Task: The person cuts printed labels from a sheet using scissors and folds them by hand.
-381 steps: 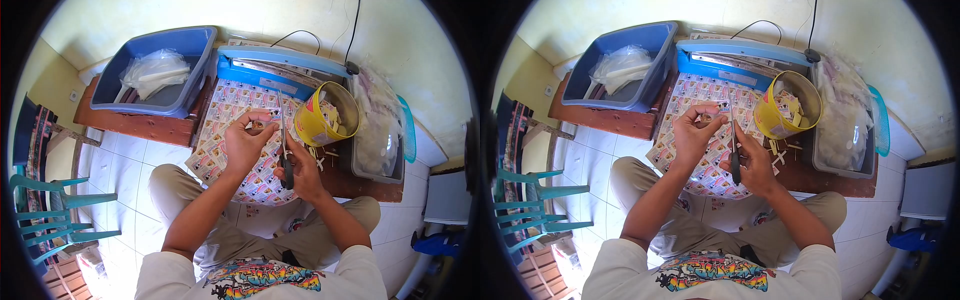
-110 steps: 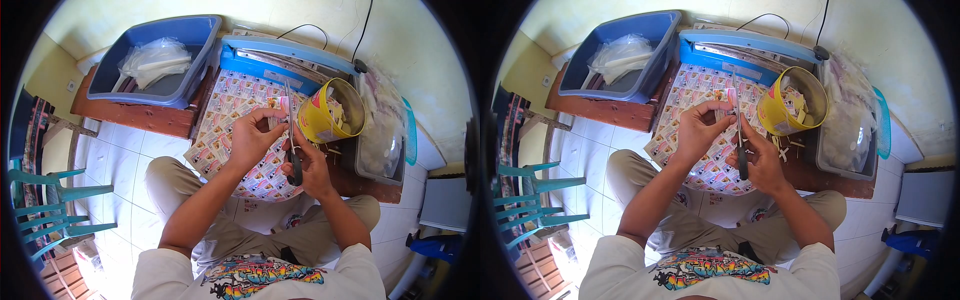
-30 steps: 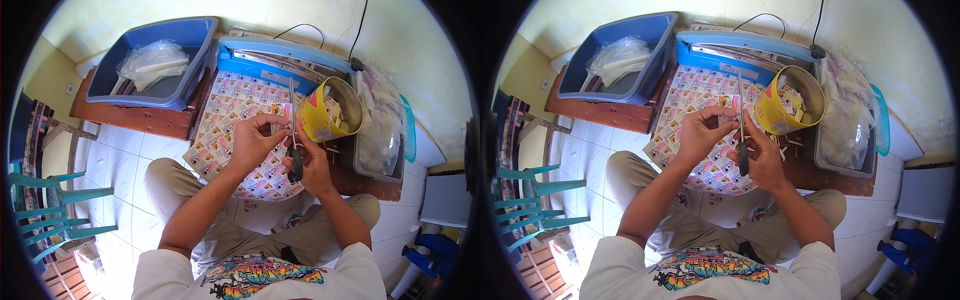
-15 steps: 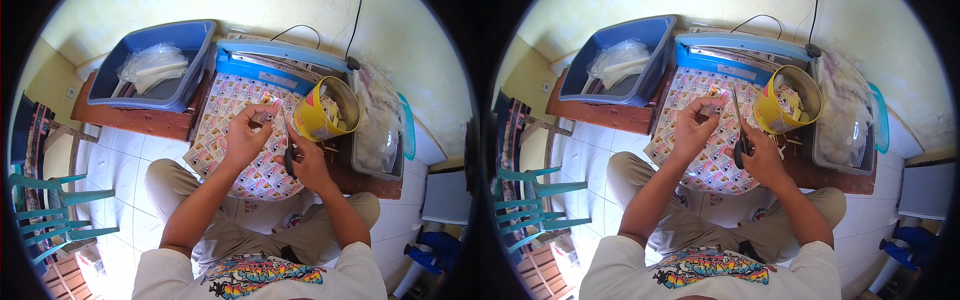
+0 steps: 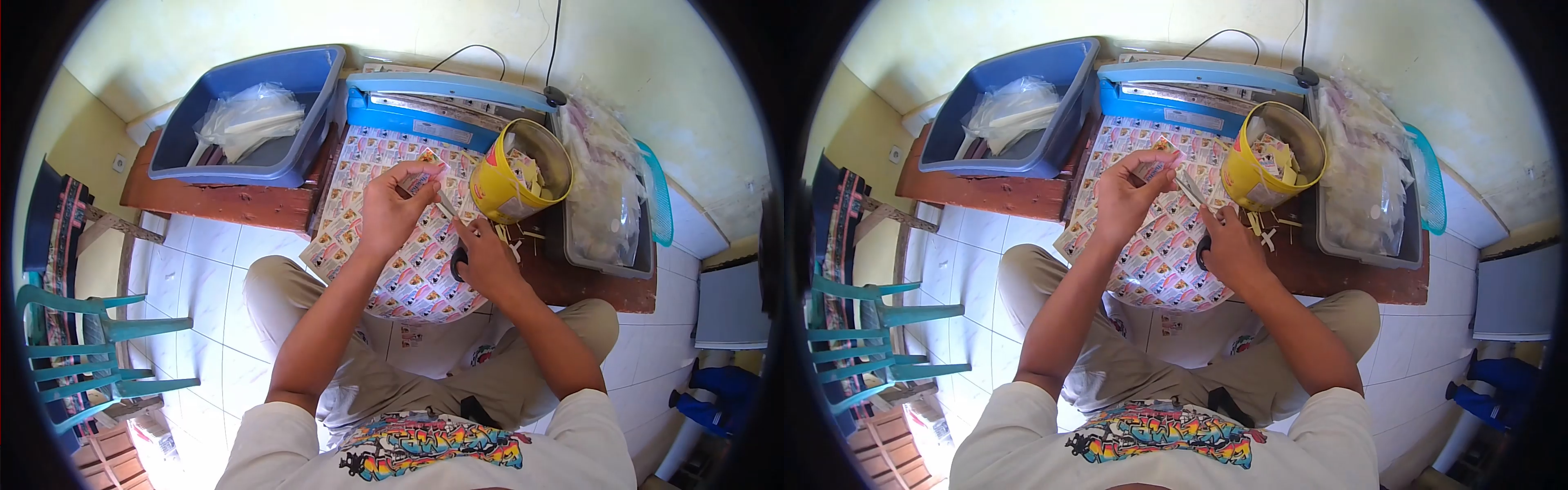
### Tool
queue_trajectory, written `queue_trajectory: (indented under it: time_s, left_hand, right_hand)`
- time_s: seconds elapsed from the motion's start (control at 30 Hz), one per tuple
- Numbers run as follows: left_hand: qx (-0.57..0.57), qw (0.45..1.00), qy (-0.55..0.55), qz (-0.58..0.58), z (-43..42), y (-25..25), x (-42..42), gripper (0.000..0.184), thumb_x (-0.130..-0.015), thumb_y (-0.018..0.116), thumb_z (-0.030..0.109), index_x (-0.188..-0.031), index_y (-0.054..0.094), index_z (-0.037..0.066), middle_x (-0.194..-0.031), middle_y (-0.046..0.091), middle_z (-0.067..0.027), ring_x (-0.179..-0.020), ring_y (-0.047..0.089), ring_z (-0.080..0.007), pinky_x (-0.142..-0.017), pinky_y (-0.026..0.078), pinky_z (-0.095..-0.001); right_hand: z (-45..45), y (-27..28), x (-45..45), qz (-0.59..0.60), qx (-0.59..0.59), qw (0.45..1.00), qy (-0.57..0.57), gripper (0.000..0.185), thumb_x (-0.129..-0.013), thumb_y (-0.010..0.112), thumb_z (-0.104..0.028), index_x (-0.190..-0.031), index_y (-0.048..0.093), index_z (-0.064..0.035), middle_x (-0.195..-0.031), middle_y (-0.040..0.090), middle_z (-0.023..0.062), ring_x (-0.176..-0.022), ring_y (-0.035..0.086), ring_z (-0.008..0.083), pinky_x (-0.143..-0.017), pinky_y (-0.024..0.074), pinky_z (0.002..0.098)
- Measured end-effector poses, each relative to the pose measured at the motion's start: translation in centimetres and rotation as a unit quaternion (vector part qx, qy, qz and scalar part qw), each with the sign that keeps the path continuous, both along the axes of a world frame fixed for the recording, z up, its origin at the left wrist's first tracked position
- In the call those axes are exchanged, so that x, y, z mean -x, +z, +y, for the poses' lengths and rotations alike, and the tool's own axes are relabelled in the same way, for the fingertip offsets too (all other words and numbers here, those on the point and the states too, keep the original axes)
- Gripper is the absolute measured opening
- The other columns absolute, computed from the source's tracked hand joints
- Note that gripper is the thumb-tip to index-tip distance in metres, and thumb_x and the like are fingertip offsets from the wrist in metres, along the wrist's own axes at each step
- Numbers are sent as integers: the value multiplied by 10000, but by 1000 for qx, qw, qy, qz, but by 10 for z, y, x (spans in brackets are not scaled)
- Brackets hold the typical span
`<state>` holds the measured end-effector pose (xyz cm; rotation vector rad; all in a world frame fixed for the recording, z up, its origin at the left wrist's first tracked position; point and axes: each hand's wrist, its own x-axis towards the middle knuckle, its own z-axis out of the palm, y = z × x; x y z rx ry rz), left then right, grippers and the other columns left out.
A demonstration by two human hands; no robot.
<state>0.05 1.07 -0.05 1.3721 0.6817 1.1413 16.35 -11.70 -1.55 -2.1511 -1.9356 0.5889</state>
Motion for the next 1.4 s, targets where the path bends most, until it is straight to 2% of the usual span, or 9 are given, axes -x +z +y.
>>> queue_trajectory:
  time_s: [0.37, 0.7, 0.8, 0.9, 0.97, 1.0, 1.07, 1.23, 1.4]
  left_hand:
    - [-22, 996, -37, 82, -10, 16, -2, 168, -958, 743, 96, -1107, 780, 28, -840, 757, -53, -700, 687, -74, -632, 532, -236]
    - [-51, 995, -82, 40, -18, 28, -1, 175, -933, 741, 60, -1103, 762, 28, -903, 757, -63, -706, 692, -94, -647, 551, -270]
    - [-70, 993, -84, 54, -21, 41, 8, 201, -923, 736, 35, -1123, 744, 34, -922, 753, -58, -699, 680, -90, -639, 543, -268]
    - [-78, 990, -81, 81, -24, 51, 18, 218, -946, 739, 30, -1164, 727, 25, -1021, 725, -37, -748, 618, -51, -669, 513, -229]
    - [-65, 985, -102, 119, -29, 61, 25, 241, -922, 747, 24, -1163, 730, 23, -1046, 734, -45, -816, 642, -76, -724, 528, -252]
    - [-69, 985, -101, 119, -29, 65, 26, 241, -922, 747, 24, -1163, 730, 23, -1046, 734, -45, -816, 642, -76, -724, 528, -252]
    - [-124, 981, -90, 123, -30, 69, 25, 240, -906, 757, 34, -1146, 738, 21, -1087, 754, -66, -959, 669, -123, -853, 528, -285]
    - [-159, 975, -77, 133, -35, 79, 27, 240, -899, 767, 48, -1136, 744, 22, -1115, 767, -85, -1036, 687, -148, -939, 522, -305]
    - [-193, 967, -83, 141, -29, 73, 26, 248, -906, 753, 28, -1155, 746, 26, -1096, 764, -72, -989, 686, -131, -898, 529, -289]
  right_hand:
    - [7, -14, 11, -124, -18, 992, 11, 661, -862, 640, -113, -1513, 530, -86, -1262, 606, 184, -1092, 703, 367, -884, 594, 467]
    - [14, 9, 20, -145, 48, 988, 10, 709, -827, 733, -201, -1499, 544, -78, -1266, 606, 204, -1119, 692, 373, -913, 589, 467]
    - [13, 28, 8, -116, -12, 993, 7, 598, -857, 723, -209, -1430, 612, -75, -1161, 672, 202, -1070, 710, 382, -909, 589, 478]
    - [15, 51, -3, 17, -179, 983, 22, 458, -895, 690, -176, -1341, 679, -72, -1019, 725, 198, -974, 740, 360, -855, 602, 452]
    - [12, 77, -2, 256, -176, 948, -67, 349, -957, 633, -137, -1284, 699, -31, -939, 746, 157, -850, 757, 261, -761, 611, 378]
    - [14, 82, -3, 256, -180, 947, -65, 349, -957, 633, -137, -1284, 699, -31, -939, 746, 157, -850, 757, 261, -761, 611, 378]
    - [18, 91, -7, 466, -134, 871, -81, 327, -1040, 569, -140, -1317, 648, 15, -1000, 705, 82, -832, 703, 137, -747, 590, 282]
    - [22, 112, -5, 512, -111, 849, -67, 268, -1036, 599, -132, -1234, 657, 39, -1007, 728, 91, -841, 714, 143, -754, 593, 282]
    - [27, 104, -9, 409, -137, 902, -27, 274, -946, 711, -70, -1183, 682, 65, -894, 756, 101, -759, 710, 120, -674, 574, 267]
